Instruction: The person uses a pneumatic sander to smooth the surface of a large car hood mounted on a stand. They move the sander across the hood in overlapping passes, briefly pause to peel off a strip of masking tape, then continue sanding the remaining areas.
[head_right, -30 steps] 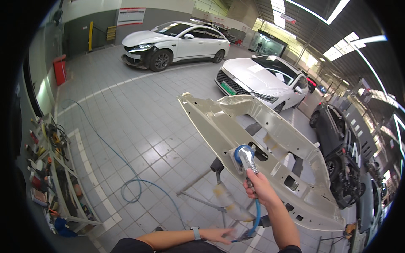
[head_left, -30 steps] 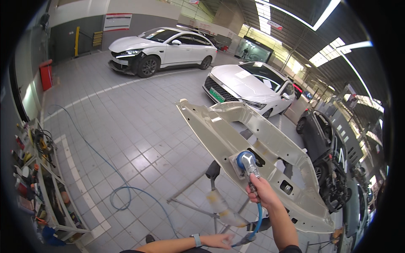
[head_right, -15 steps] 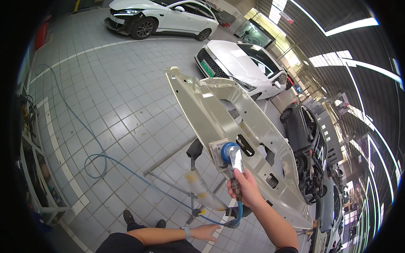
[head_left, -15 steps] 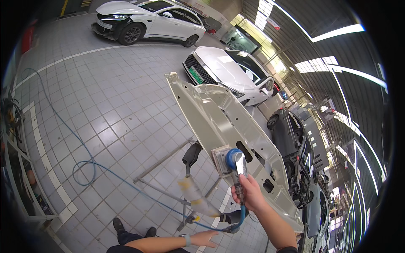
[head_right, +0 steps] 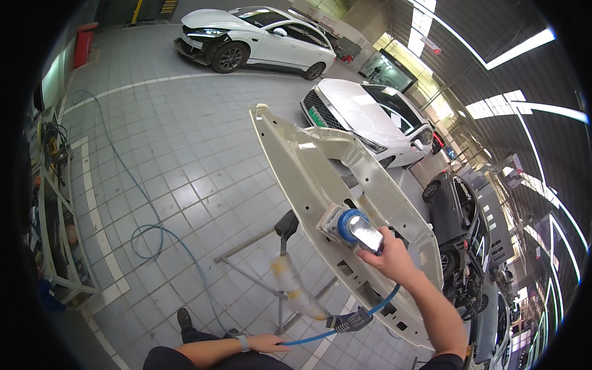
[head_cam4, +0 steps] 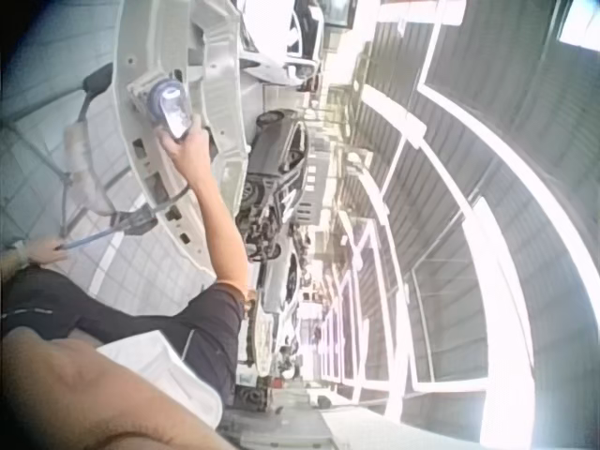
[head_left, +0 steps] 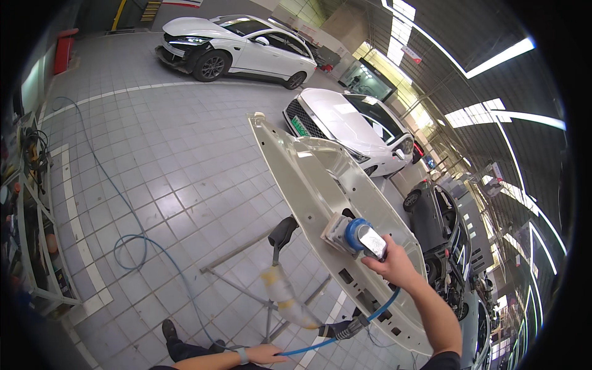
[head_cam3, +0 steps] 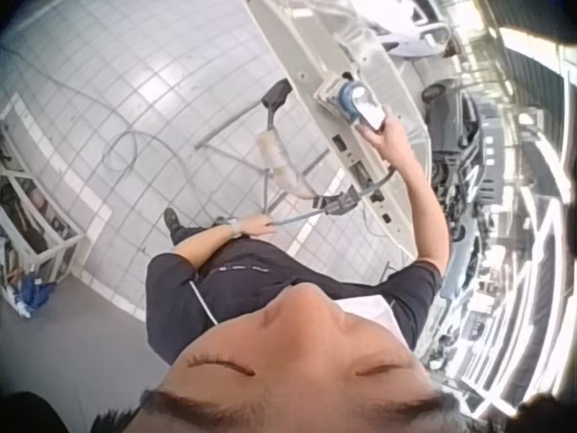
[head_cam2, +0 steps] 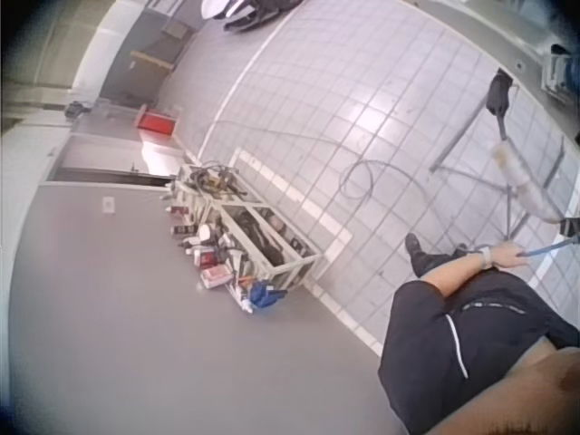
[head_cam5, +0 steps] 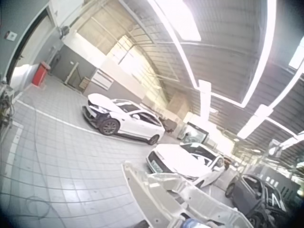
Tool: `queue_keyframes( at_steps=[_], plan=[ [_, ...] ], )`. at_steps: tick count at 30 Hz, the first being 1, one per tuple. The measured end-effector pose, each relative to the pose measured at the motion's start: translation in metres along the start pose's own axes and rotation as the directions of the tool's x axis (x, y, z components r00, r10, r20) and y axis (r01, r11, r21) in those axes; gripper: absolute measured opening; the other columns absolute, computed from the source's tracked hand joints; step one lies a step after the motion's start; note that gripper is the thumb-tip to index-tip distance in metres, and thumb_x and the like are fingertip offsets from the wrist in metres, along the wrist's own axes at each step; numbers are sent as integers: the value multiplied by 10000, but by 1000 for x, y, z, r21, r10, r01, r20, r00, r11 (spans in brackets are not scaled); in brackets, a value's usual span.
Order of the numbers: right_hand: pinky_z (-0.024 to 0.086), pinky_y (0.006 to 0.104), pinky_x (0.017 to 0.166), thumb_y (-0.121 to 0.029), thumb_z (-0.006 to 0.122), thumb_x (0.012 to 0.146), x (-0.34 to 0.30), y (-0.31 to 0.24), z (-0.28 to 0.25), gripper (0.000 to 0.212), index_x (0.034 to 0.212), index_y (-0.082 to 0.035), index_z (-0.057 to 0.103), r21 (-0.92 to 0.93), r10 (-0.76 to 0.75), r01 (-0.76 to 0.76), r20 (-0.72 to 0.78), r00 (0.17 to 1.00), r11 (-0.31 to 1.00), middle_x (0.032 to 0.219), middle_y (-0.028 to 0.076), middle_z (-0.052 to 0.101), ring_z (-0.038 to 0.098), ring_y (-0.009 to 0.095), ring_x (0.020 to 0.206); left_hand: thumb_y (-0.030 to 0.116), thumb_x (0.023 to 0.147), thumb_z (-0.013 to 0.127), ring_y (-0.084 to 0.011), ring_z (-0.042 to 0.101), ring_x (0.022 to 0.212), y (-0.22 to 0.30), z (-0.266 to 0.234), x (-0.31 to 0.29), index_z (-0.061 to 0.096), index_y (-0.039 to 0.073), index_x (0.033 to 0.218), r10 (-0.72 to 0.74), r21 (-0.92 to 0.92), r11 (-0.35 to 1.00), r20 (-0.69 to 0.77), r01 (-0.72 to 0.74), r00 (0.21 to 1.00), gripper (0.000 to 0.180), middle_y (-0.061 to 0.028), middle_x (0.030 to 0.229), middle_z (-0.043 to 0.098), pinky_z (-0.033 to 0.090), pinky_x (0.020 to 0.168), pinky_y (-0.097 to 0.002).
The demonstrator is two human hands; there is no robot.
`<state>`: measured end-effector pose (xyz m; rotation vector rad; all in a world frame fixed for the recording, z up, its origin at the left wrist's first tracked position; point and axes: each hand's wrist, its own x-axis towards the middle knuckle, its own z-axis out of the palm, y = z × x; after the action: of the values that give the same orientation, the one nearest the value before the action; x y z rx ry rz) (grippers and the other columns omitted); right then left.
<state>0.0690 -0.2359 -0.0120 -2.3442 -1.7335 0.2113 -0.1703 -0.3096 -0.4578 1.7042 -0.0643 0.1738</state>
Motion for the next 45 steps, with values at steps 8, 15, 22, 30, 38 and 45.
queue_keyframes(
  at_steps=[8,15,22,30,38,45],
  plan=[
    [588,447,869,-274,874,771,7,10,6,709,1383,-96,563,-271,-184,180,11,983,946,1146,181,692,719,402,991,426,1115,520,-407,654,767,176,-70,-22,678,47,1154,191,46,980,64,-194,980,413,-222,794,650,532,752,-470],
    [578,448,797,-238,936,723,21,-18,19,1019,1586,-140,403,-417,-350,350,80,933,839,1177,168,592,682,383,941,426,1071,571,-489,657,790,233,-55,-5,695,-8,907,336,124,927,142,-354,931,480,-286,820,679,509,716,-563],
    [595,453,725,-332,920,762,28,-45,42,796,1407,-121,503,-484,-333,299,18,943,822,1120,154,582,710,387,885,416,1068,571,-487,653,759,237,-26,1,676,-3,888,367,86,920,158,-383,917,468,-275,795,670,506,694,-565],
    [608,405,763,-326,908,715,51,-66,12,756,1329,-154,502,-662,-513,682,488,706,310,1115,96,584,715,274,985,406,1064,559,-483,656,744,252,-25,37,707,21,910,396,28,918,0,-395,918,441,-278,790,664,505,691,-567],
    [605,387,758,-388,881,771,86,-76,13,736,1371,-214,493,-523,-508,849,711,486,80,1101,73,572,718,255,965,391,1070,544,-511,663,773,284,-33,103,708,-24,895,479,-69,872,-85,-484,874,479,-307,810,670,521,708,-570],
    [586,386,702,-399,838,826,127,-91,14,670,1386,-228,512,-505,-597,863,687,414,18,1077,80,570,736,248,853,410,1056,578,-508,676,795,286,-64,120,704,-26,930,384,54,922,-229,-383,894,471,-305,816,677,522,729,-577]
  ],
)
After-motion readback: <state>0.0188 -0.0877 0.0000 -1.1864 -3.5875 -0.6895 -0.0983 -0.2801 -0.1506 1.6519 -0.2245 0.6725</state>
